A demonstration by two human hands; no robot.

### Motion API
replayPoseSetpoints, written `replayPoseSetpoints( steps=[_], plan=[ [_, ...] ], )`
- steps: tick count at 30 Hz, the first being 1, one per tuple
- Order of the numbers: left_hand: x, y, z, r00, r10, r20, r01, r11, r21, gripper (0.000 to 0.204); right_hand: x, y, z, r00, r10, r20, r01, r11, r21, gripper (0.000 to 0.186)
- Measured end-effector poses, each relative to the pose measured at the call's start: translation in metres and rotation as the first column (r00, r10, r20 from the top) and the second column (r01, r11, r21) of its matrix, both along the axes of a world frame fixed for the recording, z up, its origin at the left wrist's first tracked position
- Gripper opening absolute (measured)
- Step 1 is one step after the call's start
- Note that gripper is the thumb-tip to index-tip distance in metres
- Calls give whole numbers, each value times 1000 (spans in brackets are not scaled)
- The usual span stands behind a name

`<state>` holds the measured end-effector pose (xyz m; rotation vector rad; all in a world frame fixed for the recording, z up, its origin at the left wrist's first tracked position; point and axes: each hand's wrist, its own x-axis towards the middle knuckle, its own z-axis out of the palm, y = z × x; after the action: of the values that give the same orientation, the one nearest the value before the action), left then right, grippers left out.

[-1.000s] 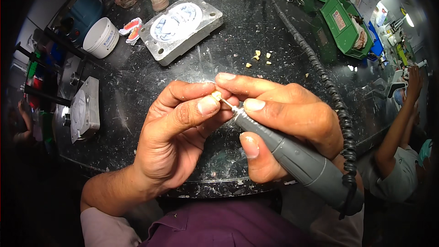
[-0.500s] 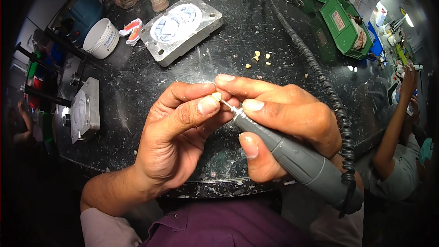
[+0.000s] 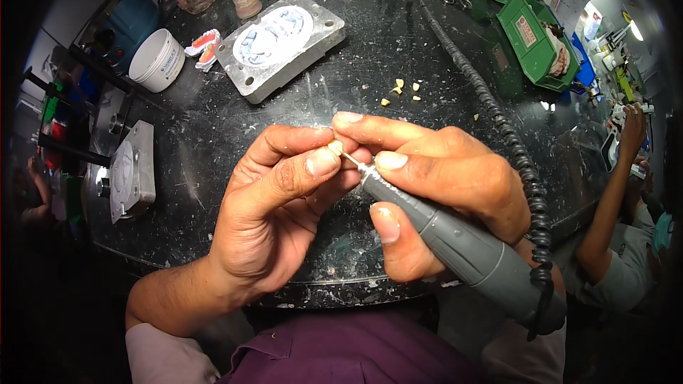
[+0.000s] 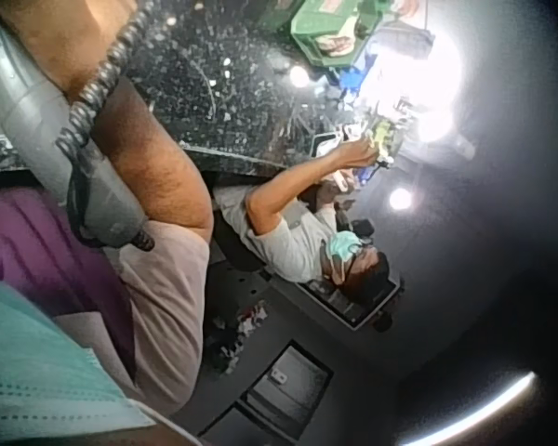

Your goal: The person holds a small dental prosthetic piece and uses a rotary grinding tool to refine its shape and surface.

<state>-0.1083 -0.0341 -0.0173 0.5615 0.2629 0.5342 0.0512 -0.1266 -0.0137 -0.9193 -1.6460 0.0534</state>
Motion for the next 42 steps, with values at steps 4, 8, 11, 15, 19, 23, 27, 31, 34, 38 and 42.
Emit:
replayPoseSetpoints(
  steps=[4,8,11,15,19,23,27,31,34,38,42],
  plan=[
    [-1,1,-1,1000,-8,30,8,1000,16,18,-2,1,1,1000,-5,-20,5,1000,-11,30],
    [0,1,-1,1000,-7,23,7,1000,4,21,-3,-3,3,999,-8,-47,7,1000,-15,29],
    [3,2,3,999,21,34,-22,1000,18,27,-10,-11,5,979,-58,-194,57,998,-8,25],
    [1,3,0,999,40,-3,-40,996,76,33,-9,-13,9,995,-85,-51,81,993,-82,25],
    [1,3,-3,994,72,84,-82,990,114,27,-7,-11,5,996,-57,-68,54,998,-40,25],
    [4,4,1,993,89,83,-102,980,170,26,-12,-10,5,994,-78,-71,73,995,-64,26],
    [3,3,5,994,109,14,-110,972,209,25,-8,-4,1,994,-101,-29,101,995,-16,25],
    [3,3,7,982,182,-42,-155,921,356,24,-7,-3,0,992,-119,-32,119,993,-9,25],
    [3,8,5,987,158,-29,-137,920,368,21,-5,-4,1,993,-111,-33,110,993,-37,24],
    [5,11,6,992,128,9,-125,950,285,19,-3,-2,1,994,-109,-29,109,994,-4,24],
    [7,10,4,986,161,-39,-136,920,367,22,-4,-3,1,992,-111,-56,111,994,-19,24]
  ],
)
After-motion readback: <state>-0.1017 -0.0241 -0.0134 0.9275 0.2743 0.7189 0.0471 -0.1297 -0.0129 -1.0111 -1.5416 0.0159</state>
